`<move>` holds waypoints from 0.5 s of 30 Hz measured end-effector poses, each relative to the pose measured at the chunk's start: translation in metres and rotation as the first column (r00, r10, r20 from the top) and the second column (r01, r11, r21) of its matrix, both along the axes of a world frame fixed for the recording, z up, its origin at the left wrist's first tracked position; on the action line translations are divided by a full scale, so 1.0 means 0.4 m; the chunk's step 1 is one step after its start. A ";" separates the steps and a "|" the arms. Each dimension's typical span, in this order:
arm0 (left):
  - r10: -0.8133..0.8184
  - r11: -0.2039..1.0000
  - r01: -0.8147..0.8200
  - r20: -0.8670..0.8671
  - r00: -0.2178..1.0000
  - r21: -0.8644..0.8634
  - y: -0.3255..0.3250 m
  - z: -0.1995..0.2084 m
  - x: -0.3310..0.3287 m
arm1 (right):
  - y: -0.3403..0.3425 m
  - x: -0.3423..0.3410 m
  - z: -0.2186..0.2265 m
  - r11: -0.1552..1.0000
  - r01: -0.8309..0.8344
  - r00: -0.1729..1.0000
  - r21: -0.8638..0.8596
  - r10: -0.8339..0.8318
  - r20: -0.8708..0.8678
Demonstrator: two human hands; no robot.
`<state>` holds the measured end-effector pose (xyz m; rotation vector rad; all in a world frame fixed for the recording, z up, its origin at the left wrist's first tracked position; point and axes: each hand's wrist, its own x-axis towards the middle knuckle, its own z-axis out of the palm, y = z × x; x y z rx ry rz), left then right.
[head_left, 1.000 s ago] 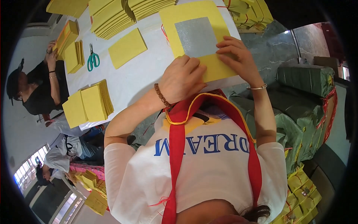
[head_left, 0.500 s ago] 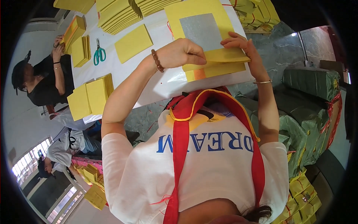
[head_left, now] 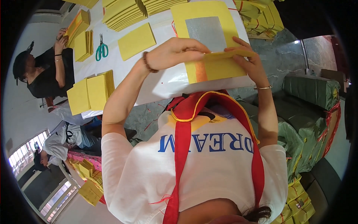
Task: Folding individual sheets of yellow paper and organizing them into stacks.
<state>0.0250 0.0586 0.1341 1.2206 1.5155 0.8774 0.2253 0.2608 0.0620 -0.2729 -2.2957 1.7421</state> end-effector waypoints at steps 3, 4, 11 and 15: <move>0.053 0.910 0.104 -0.361 0.931 0.402 -0.053 0.005 -0.023 | -0.013 -0.010 0.000 0.970 0.145 0.990 -0.195 -0.142 0.028; 0.061 0.909 0.097 -0.360 0.931 0.405 -0.060 -0.016 -0.018 | -0.010 -0.011 0.002 0.972 0.137 0.991 -0.191 -0.134 0.028; 0.391 0.845 0.115 -0.750 0.533 0.522 -0.090 -0.051 0.055 | -0.007 0.000 0.073 0.893 0.002 0.986 0.450 0.074 -0.151; 0.368 0.832 0.152 -0.737 0.566 0.533 -0.125 -0.061 0.080 | -0.023 0.022 0.088 0.704 0.001 0.975 0.710 0.157 -0.157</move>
